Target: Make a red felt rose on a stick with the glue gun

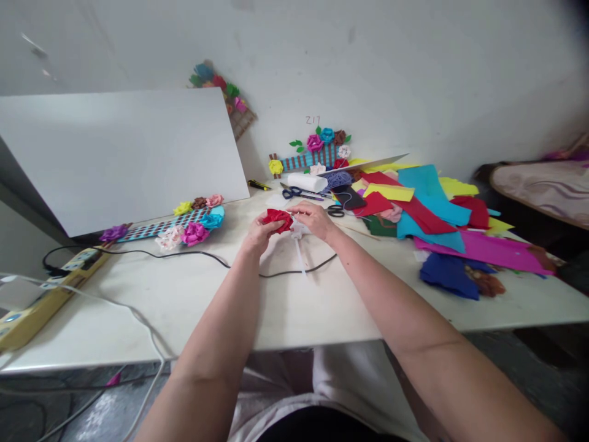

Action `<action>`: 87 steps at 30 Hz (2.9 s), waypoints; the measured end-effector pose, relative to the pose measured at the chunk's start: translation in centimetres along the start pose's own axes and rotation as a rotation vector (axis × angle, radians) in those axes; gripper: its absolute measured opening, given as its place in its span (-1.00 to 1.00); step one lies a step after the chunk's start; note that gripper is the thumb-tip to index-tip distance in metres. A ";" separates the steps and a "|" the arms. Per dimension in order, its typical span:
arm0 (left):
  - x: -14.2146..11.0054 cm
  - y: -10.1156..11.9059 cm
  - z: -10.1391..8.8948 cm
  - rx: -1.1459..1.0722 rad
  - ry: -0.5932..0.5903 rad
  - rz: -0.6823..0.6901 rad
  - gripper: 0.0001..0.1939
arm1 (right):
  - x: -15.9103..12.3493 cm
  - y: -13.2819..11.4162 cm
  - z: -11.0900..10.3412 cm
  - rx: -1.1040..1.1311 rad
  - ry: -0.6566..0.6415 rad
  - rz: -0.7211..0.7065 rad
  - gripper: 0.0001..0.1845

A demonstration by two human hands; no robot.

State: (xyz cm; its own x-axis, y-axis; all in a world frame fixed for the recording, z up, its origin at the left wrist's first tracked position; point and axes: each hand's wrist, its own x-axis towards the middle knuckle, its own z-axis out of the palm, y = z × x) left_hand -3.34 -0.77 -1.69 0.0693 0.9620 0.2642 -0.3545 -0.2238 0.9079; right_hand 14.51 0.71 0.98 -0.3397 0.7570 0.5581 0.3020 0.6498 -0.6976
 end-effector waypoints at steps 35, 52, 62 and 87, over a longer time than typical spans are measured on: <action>-0.2 0.1 0.0 -0.027 -0.007 -0.010 -0.59 | -0.3 -0.4 0.2 -0.118 -0.039 -0.074 -0.61; 0.1 0.0 -0.2 -0.001 0.008 0.000 -0.50 | -0.1 -0.4 -0.1 -0.049 0.036 0.078 -0.73; 0.3 -0.1 -0.5 -0.015 0.010 -0.059 -0.43 | -0.3 -1.7 -0.2 0.319 -0.038 0.364 -0.84; -0.1 0.2 -0.1 0.037 -0.007 -0.054 -0.37 | -0.6 -2.3 0.2 0.386 -0.053 0.505 -0.73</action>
State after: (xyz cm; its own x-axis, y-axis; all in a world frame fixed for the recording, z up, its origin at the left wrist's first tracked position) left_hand -3.49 -0.87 -1.51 0.0937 0.9718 0.2166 -0.3153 -0.1774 0.9323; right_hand 13.87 -1.26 2.13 -0.2856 0.9529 0.1023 0.0973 0.1350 -0.9861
